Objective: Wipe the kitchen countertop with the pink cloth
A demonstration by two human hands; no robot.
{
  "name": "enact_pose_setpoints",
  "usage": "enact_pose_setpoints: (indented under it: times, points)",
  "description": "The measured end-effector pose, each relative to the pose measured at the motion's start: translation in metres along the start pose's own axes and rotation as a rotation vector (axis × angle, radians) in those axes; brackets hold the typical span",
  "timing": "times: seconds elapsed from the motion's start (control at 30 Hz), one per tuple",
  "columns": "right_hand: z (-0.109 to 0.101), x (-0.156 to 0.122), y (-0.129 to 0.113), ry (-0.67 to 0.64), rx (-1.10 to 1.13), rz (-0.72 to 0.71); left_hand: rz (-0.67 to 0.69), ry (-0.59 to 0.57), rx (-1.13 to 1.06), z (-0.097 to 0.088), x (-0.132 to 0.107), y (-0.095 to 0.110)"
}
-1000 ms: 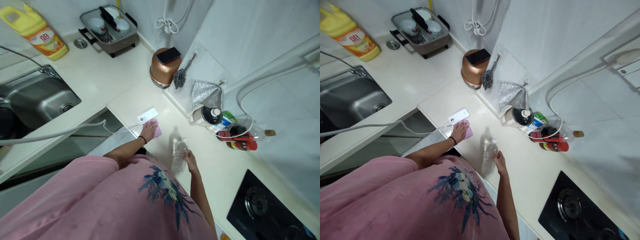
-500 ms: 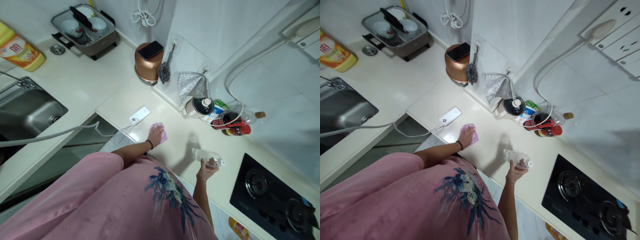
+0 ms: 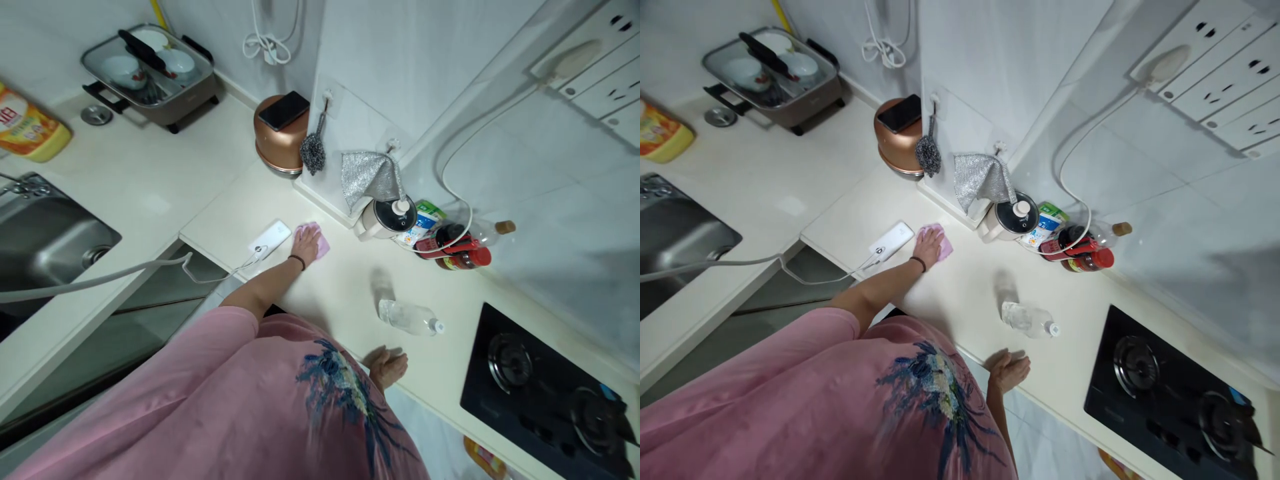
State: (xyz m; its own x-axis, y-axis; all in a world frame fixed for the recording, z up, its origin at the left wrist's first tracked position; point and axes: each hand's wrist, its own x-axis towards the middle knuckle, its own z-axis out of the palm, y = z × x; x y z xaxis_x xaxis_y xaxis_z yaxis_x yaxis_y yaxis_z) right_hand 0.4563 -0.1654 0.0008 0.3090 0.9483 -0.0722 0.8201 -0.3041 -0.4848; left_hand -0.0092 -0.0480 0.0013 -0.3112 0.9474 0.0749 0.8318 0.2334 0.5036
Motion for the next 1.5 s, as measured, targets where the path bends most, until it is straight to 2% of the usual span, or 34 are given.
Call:
enact_pose_setpoints:
  times: [0.07, 0.13, 0.2, 0.27, 0.37, 0.47, 0.5, 0.57, 0.63, 0.7, 0.8, 0.87, 0.93, 1.0, 1.07, 1.13, 1.23, 1.33, 1.4, 1.5]
  points:
    - [0.007, 0.001, -0.008, 0.084, -0.020, 0.022, 0.004, 0.021, 0.000, -0.013, 0.021, -0.008]
    - [0.011, 0.002, -0.012, 0.129, -0.064, 0.015, 0.015, 0.032, 0.003, -0.017, 0.037, -0.006]
    - [0.014, 0.002, -0.012, 0.099, -0.111, -0.005, 0.032, 0.033, 0.005, -0.014, 0.048, 0.006]
    - [0.017, 0.001, -0.007, 0.050, -0.153, -0.006, 0.056, 0.023, 0.007, -0.004, 0.052, 0.026]
    - [0.022, 0.000, 0.000, 0.017, -0.186, -0.012, 0.112, -0.013, 0.010, 0.025, 0.041, 0.072]
    - [0.028, -0.001, 0.005, 0.170, -0.164, -0.002, 0.218, -0.091, 0.009, 0.068, 0.005, 0.123]
    - [0.030, -0.002, 0.005, 0.224, -0.150, 0.005, 0.310, -0.143, 0.018, 0.082, -0.009, 0.136]
    - [0.033, -0.002, 0.004, 0.280, -0.126, 0.008, 0.458, -0.216, 0.025, 0.105, -0.031, 0.150]
    - [0.033, -0.003, 0.002, 0.296, -0.125, 0.014, 0.515, -0.242, 0.030, 0.112, -0.036, 0.145]
    - [0.031, -0.003, 0.001, 0.272, -0.145, 0.017, 0.449, -0.215, 0.035, 0.103, -0.020, 0.122]
    - [0.027, -0.002, 0.000, 0.092, -0.173, -0.029, 0.197, -0.107, 0.049, 0.067, 0.029, 0.067]
    - [0.026, -0.002, 0.000, 0.038, -0.185, -0.028, 0.047, -0.017, 0.045, 0.041, 0.059, 0.029]
    - [0.027, -0.002, 0.000, 0.118, -0.195, 0.018, 0.009, 0.020, 0.029, 0.020, 0.078, -0.004]
    - [0.028, -0.003, 0.000, 0.206, -0.205, 0.037, -0.025, 0.030, 0.022, 0.006, 0.086, -0.027]
    - [0.028, -0.005, -0.001, 0.213, -0.240, 0.028, -0.152, 0.071, 0.033, -0.003, 0.089, -0.042]
    - [0.027, -0.005, -0.003, 0.175, -0.303, 0.048, -0.335, 0.124, 0.058, -0.011, 0.094, -0.052]
    - [0.025, -0.006, -0.005, 0.148, -0.348, 0.084, -0.532, 0.126, 0.091, -0.017, 0.107, -0.054]
    - [0.025, -0.006, -0.007, 0.114, -0.377, 0.065, -0.592, 0.092, 0.106, -0.010, 0.113, -0.032]
    - [0.026, -0.005, -0.007, 0.118, -0.358, 0.081, -0.511, 0.057, 0.100, 0.008, 0.103, -0.003]
    - [0.027, -0.004, -0.007, 0.151, -0.289, 0.140, -0.260, -0.024, 0.091, 0.048, 0.067, 0.054]
